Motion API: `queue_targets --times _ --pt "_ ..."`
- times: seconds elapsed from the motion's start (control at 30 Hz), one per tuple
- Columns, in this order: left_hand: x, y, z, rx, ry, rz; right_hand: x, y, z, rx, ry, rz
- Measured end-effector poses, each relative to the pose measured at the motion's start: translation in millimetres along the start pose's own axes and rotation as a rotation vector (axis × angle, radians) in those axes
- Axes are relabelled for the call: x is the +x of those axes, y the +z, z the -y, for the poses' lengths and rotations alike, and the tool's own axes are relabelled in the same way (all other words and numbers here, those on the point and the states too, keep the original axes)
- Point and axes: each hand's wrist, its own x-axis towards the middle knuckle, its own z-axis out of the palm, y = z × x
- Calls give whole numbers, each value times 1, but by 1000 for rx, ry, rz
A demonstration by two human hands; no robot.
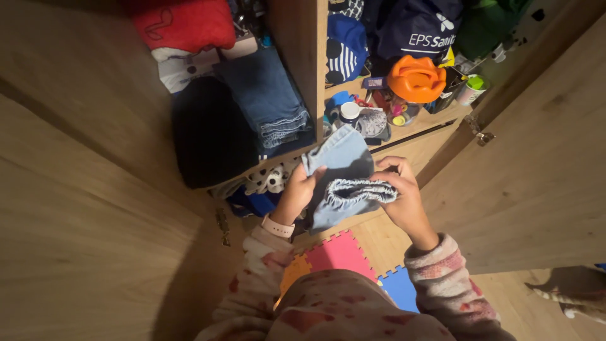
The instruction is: Organizing and storing folded children's clothes from a bed into a closet.
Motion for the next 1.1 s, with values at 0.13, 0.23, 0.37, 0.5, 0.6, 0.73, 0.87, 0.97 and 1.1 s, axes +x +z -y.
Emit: queue_targets --times 0.13,0.23,0.37,0.5,0.6,0.73,0.87,0.97,1.1 --pt "-5 12 14 -56 143 187 13 -9 10 15 -2 5" --pt "-9 7 30 -118 130 334 24 -14 17 74 52 58" --pt "11 -20 137 -234 -98 258 29 -14 8 207 201 114" --pt "-23 32 31 -220 147 373 26 -7 -11 258 224 97" --pt "-15 32 58 -236 169 199 35 3 8 306 255 78" --pt "-24 21 1 -267 148 106 31 10 -23 343 240 98" --pt "-18 5 -35 -259 -202 -207 0 18 -73 441 520 296" --pt "0 -20 -53 -296 -209 -339 -25 32 -89 547 701 393" --pt "46 -77 -65 -292 -98 -422 -18 57 -49 772 821 259"
